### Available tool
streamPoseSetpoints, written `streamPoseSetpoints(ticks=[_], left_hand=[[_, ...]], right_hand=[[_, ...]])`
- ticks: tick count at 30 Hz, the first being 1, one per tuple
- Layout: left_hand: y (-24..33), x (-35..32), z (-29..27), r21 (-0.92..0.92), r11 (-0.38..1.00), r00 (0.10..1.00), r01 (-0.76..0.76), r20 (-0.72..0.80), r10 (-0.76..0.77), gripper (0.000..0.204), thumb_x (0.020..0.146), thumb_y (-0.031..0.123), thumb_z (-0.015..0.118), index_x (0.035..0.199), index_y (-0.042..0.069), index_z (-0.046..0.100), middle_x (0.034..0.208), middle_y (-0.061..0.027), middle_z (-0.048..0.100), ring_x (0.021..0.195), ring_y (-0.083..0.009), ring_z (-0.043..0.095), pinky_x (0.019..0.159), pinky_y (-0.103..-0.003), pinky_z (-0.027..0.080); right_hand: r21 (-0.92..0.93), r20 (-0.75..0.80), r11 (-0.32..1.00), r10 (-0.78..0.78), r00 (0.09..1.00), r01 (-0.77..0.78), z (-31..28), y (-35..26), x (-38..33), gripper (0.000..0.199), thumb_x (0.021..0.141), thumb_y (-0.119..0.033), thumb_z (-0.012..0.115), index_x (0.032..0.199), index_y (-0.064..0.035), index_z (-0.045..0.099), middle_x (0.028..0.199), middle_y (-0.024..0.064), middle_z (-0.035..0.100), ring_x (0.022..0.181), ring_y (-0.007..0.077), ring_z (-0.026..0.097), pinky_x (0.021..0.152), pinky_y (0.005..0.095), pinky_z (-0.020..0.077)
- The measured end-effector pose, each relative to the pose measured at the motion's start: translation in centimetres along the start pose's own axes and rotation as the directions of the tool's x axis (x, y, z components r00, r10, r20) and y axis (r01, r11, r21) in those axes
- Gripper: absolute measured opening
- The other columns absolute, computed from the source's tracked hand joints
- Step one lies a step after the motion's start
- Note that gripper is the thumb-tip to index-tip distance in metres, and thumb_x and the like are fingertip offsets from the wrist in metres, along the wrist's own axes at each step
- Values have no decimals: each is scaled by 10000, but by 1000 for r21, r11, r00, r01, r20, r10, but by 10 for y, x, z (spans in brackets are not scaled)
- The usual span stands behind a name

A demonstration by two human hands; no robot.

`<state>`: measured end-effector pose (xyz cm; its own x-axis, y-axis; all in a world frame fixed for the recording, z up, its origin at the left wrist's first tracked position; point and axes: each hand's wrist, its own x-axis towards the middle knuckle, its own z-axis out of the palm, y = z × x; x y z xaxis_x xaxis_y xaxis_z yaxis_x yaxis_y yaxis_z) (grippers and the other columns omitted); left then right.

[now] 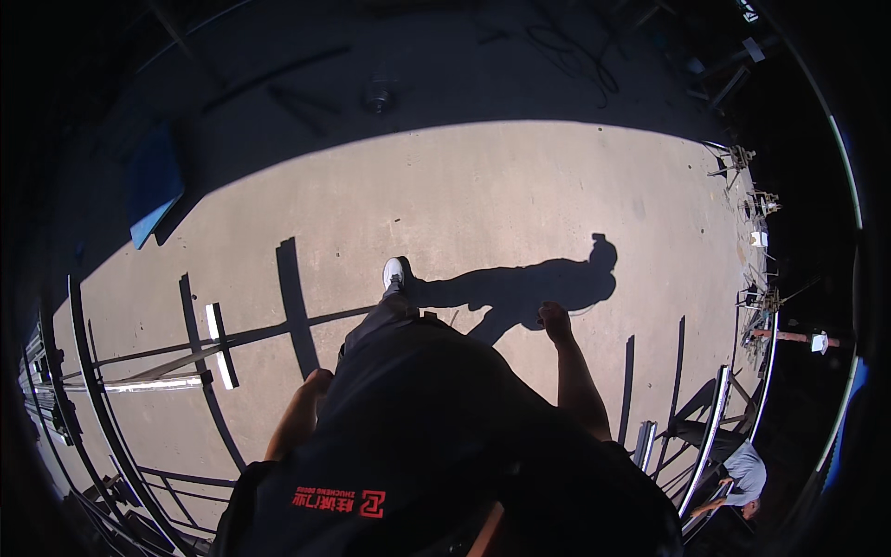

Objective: The person lifts and positions a large glass window pane into a metal frame, then uses a cordless drill to fasten brackets and screws along the frame edges. The person also retrieves a small bowl of fasteners from a workbench and continues securing the frame components.

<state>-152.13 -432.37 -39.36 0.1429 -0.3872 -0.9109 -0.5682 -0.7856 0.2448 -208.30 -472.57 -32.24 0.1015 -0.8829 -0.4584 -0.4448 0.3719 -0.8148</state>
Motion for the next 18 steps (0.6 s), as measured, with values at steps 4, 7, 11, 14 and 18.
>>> streamPoseSetpoints(ticks=[4,7,11,14,18], left_hand=[[111,73,-203,-52,998,981,-20,-194,10,325,794,366,828,937,75,794,917,-111,774,884,-227,732,790,-369,573],[202,100,-361,-78,974,855,-212,-498,146,312,800,341,838,889,54,755,855,-107,747,805,-230,699,748,-381,547],[309,130,-517,-73,898,736,-434,-603,307,276,874,301,792,871,34,719,788,-65,704,755,-168,634,703,-345,502],[356,164,-564,-87,922,720,-378,-654,233,289,861,319,790,871,38,723,803,-86,721,757,-193,660,706,-364,518],[386,207,-534,-217,956,830,-199,-556,47,297,887,334,757,826,45,724,732,-56,692,690,-180,619,661,-371,496]], right_hand=[[-473,371,876,297,880,-96,30,24,-10,353,888,-196,704,1185,-9,670,842,130,732,725,182,705,673,344,561],[-435,350,863,424,835,-256,34,14,5,349,892,-187,698,1191,-8,665,849,128,728,726,186,703,672,343,565],[-379,302,846,497,814,-376,20,-13,92,344,899,-175,691,1197,-6,659,859,125,723,728,191,701,670,342,571],[-376,303,846,497,813,-377,5,-31,185,341,904,-166,685,1202,-5,653,866,124,719,729,195,700,669,341,576],[-355,189,852,468,864,-384,-27,-106,352,336,910,-154,677,1209,-3,647,876,121,713,731,200,698,668,339,582]])
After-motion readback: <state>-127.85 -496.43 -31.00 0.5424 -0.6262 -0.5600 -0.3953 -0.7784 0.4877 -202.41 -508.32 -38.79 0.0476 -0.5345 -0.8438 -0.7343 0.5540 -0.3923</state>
